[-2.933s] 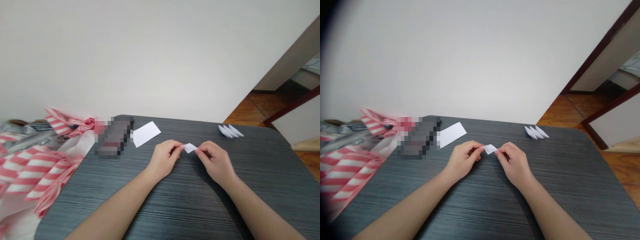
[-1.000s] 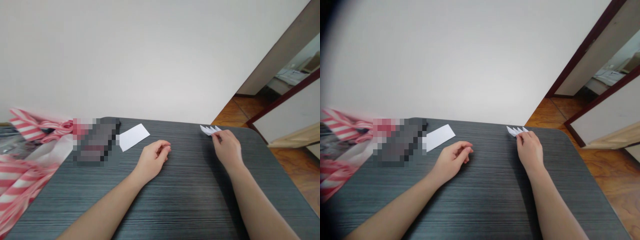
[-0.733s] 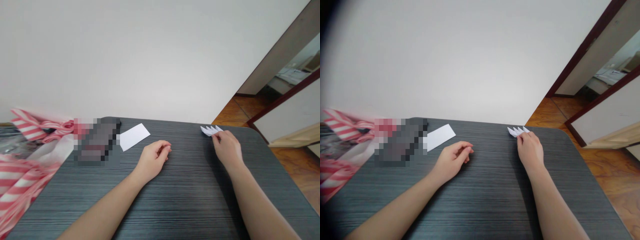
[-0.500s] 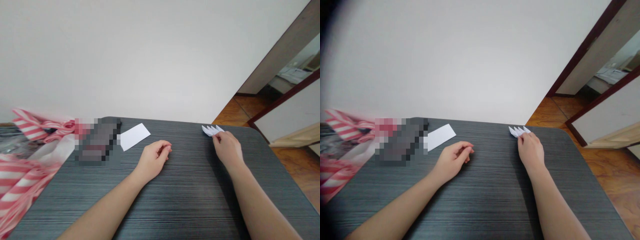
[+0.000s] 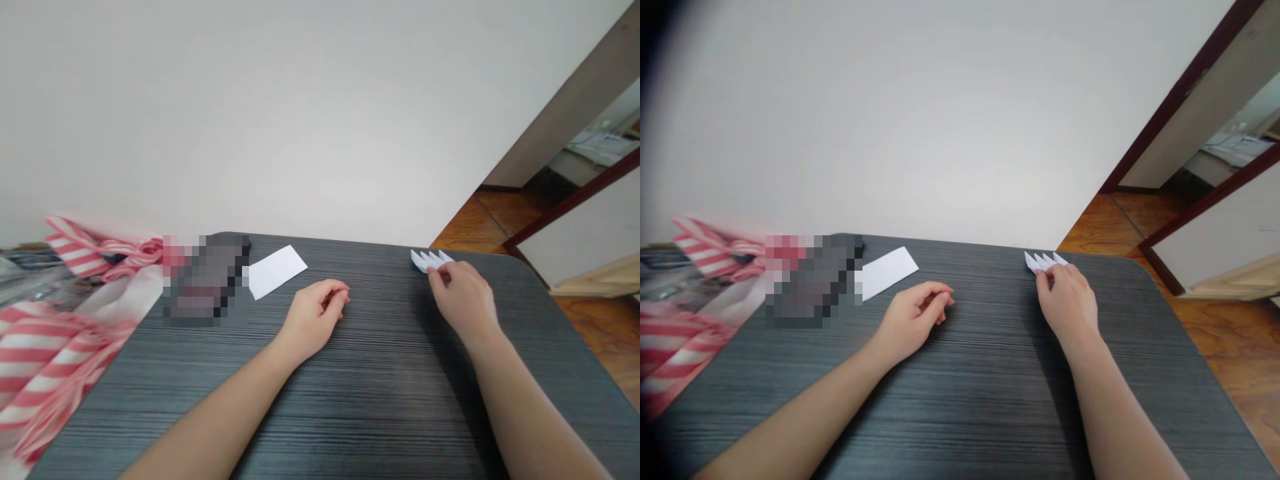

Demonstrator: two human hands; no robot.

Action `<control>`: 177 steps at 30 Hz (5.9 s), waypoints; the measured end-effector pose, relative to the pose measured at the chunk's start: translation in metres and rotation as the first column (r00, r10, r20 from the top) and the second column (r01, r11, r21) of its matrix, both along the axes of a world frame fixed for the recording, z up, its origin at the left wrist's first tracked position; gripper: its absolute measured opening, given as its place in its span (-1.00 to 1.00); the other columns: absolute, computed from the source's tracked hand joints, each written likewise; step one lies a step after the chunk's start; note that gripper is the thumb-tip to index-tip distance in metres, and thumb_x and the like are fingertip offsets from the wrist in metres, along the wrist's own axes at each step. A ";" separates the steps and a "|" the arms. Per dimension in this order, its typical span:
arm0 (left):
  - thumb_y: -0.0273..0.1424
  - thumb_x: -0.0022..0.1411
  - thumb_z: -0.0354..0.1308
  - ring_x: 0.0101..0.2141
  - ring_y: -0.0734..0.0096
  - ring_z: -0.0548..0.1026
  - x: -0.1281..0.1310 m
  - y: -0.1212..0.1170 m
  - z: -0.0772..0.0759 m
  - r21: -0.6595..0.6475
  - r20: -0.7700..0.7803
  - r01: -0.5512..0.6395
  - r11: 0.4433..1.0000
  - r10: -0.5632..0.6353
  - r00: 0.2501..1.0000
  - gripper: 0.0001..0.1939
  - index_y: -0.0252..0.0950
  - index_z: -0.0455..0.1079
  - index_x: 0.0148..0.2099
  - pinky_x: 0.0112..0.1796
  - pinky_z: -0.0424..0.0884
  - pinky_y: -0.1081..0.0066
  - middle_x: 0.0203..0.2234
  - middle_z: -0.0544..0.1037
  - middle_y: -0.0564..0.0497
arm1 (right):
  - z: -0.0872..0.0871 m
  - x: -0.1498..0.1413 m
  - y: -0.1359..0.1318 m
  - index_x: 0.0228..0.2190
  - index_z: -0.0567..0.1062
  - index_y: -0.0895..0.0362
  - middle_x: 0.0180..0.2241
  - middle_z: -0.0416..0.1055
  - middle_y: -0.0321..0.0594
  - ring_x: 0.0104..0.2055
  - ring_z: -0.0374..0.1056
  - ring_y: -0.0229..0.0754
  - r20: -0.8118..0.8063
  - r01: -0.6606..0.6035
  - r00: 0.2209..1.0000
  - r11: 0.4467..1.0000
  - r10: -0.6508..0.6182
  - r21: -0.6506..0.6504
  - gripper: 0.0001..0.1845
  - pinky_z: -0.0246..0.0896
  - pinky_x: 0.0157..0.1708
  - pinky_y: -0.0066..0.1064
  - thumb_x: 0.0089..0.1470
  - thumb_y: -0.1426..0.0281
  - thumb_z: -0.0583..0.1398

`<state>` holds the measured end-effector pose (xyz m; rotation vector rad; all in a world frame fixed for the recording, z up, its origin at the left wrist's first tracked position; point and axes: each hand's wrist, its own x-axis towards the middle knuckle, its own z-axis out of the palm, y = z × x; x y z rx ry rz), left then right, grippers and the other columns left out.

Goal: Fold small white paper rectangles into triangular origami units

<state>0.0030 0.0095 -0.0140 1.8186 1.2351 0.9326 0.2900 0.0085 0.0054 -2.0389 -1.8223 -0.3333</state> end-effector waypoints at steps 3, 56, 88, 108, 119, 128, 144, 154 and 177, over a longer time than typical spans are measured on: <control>-0.38 0.36 0.03 -0.41 0.41 0.55 -0.004 0.002 0.000 0.111 -0.064 -0.040 0.993 0.047 0.997 -0.82 -0.25 0.46 -0.15 -0.31 0.48 0.39 -0.37 0.61 0.03 | 0.002 -0.013 -0.004 -0.39 0.48 0.11 -0.41 0.48 -0.14 -0.34 0.42 -0.06 -0.069 -0.171 0.982 0.982 0.177 0.084 -0.74 0.26 -0.34 -0.30 0.24 0.24 0.11; -0.07 0.35 -0.05 0.27 -0.21 0.13 -0.070 0.034 0.013 0.437 -0.667 -0.399 0.806 0.588 0.458 -0.43 -0.40 0.26 0.20 0.14 0.19 -0.09 0.26 0.22 -0.41 | -0.008 -0.038 -0.013 -0.29 0.55 0.03 -0.31 0.60 -0.27 -0.30 0.54 -0.12 -0.305 -0.597 0.791 0.778 0.530 -0.196 -0.72 0.40 -0.28 -0.32 0.27 0.24 0.07; -0.10 0.34 -0.01 0.26 -0.20 0.16 -0.066 0.030 0.020 0.484 -0.646 -0.360 0.798 0.603 0.468 -0.46 -0.40 0.27 0.18 0.20 0.09 -0.11 0.24 0.26 -0.38 | -0.011 -0.036 -0.013 -0.28 0.55 0.02 -0.30 0.60 -0.27 -0.28 0.53 -0.10 -0.306 -0.589 0.796 0.783 0.522 -0.198 -0.73 0.40 -0.27 -0.31 0.28 0.24 0.07; -0.25 0.31 0.08 0.17 -0.05 0.29 -0.113 0.013 0.051 0.431 -0.663 -0.346 0.833 0.553 0.505 -0.52 -0.40 0.24 0.18 0.18 0.15 0.01 0.14 0.36 -0.34 | -0.010 -0.042 -0.021 -0.23 0.53 0.00 -0.30 0.60 -0.24 -0.27 0.54 -0.04 -0.300 -0.559 0.826 0.761 0.478 -0.328 -0.67 0.38 -0.27 -0.28 0.27 0.11 0.05; -0.24 0.23 0.20 0.11 0.01 0.39 -0.196 -0.002 0.064 0.249 -0.641 -0.488 0.837 0.520 0.564 -0.44 -0.32 0.21 0.21 0.08 0.29 0.15 0.08 0.44 -0.28 | -0.023 -0.041 -0.022 -0.19 0.53 -0.04 -0.26 0.60 -0.26 -0.23 0.54 0.01 -0.296 -0.482 0.873 0.778 0.387 -0.402 -0.55 0.41 -0.22 -0.22 0.17 -0.07 0.07; -0.17 0.07 0.31 -0.06 0.07 0.56 -0.250 0.005 0.066 -0.051 -0.688 -0.498 0.866 0.331 0.646 -0.38 -0.27 0.31 0.15 -0.12 0.43 0.31 -0.04 0.59 -0.18 | -0.023 -0.043 -0.021 -0.19 0.53 -0.03 -0.25 0.60 -0.25 -0.26 0.54 0.00 -0.292 -0.472 0.878 0.786 0.379 -0.400 -0.54 0.39 -0.23 -0.23 0.16 -0.08 0.07; -0.16 -0.05 0.36 -0.03 0.09 0.55 -0.262 0.012 0.058 -0.210 -0.659 -0.413 0.886 0.184 0.730 -0.27 -0.24 0.29 0.17 -0.10 0.45 0.34 0.03 0.55 -0.14 | -0.022 -0.045 -0.019 -0.18 0.52 -0.03 -0.25 0.60 -0.24 -0.22 0.54 0.02 -0.303 -0.453 0.887 0.787 0.349 -0.419 -0.55 0.39 -0.21 -0.21 0.18 -0.06 0.06; -0.16 -0.06 0.35 0.00 0.02 0.52 -0.260 0.012 0.062 -0.181 -0.706 -0.407 0.895 0.170 0.688 -0.30 -0.23 0.33 0.14 -0.06 0.43 0.29 0.09 0.51 -0.17 | -0.020 -0.046 -0.019 -0.20 0.54 -0.01 -0.28 0.61 -0.22 -0.29 0.55 -0.01 -0.281 -0.477 0.876 0.793 0.393 -0.379 -0.56 0.41 -0.29 -0.27 0.19 -0.03 0.08; -0.27 0.33 0.08 0.02 0.11 0.40 -0.121 0.021 0.048 0.332 -0.641 -0.155 0.931 0.343 0.687 -0.67 -0.30 0.40 0.06 0.07 0.31 0.20 -0.04 0.46 -0.18 | -0.014 -0.048 -0.020 -0.18 0.51 0.01 -0.28 0.60 -0.20 -0.27 0.53 -0.01 -0.285 -0.501 0.863 0.782 0.417 -0.372 -0.61 0.38 -0.26 -0.24 0.25 0.05 0.04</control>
